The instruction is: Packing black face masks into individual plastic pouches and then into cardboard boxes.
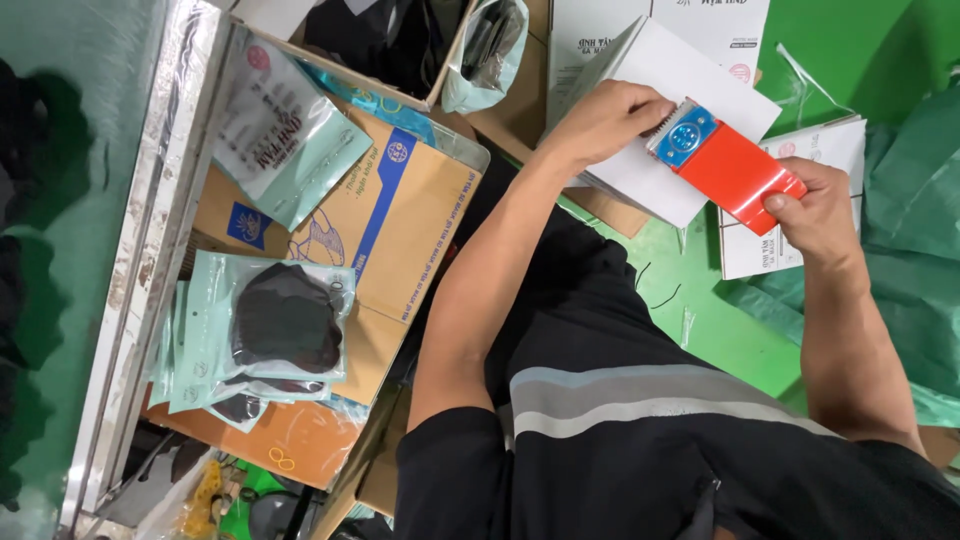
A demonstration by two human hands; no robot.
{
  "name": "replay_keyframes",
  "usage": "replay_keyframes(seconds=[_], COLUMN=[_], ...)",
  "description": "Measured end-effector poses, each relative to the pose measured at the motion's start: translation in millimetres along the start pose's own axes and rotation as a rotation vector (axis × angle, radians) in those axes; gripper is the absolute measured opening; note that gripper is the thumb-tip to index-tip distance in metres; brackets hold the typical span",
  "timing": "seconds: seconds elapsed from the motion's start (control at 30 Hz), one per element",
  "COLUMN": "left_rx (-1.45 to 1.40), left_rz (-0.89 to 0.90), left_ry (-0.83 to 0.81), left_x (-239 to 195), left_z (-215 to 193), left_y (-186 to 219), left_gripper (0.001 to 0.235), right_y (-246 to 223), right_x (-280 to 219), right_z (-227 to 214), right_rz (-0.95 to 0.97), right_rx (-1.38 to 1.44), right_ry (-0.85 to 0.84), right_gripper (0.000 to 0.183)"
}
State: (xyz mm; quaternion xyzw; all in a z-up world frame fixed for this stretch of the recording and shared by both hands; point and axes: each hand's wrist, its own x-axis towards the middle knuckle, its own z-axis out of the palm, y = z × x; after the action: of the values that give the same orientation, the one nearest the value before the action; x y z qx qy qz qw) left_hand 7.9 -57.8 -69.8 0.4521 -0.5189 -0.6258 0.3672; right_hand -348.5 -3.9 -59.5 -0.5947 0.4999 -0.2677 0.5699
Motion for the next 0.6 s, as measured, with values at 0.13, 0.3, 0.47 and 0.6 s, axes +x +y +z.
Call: replay_keyframes(seconds=[0.13, 0.3, 0.47, 0.6], left_rx=[0.068, 0.282, 0.440, 0.427], left_rz=[-0.091, -0.024, -0.073, -0.233], left_ry=[0.108, 0.458, 0.667, 0.685], left_x=[4, 6, -2, -18], left_z=[2, -36, -30, -20], left_y=[-9, -12, -54, -80], left_gripper=[0.021, 0.020, 0.021, 0.023], right_y=[1, -4, -4, -20], right_x=[1, 11, 26, 35], right_z=[-6, -13, -10, -5], right_rz=[0.036, 0.049, 0.104, 0.139], right_rx=[-0.063, -0.023, -0.098, -0.356], right_ry=[-0.010, -0.073, -0.093, -0.127], right_gripper=[0.058, 0.051, 0.049, 0.038])
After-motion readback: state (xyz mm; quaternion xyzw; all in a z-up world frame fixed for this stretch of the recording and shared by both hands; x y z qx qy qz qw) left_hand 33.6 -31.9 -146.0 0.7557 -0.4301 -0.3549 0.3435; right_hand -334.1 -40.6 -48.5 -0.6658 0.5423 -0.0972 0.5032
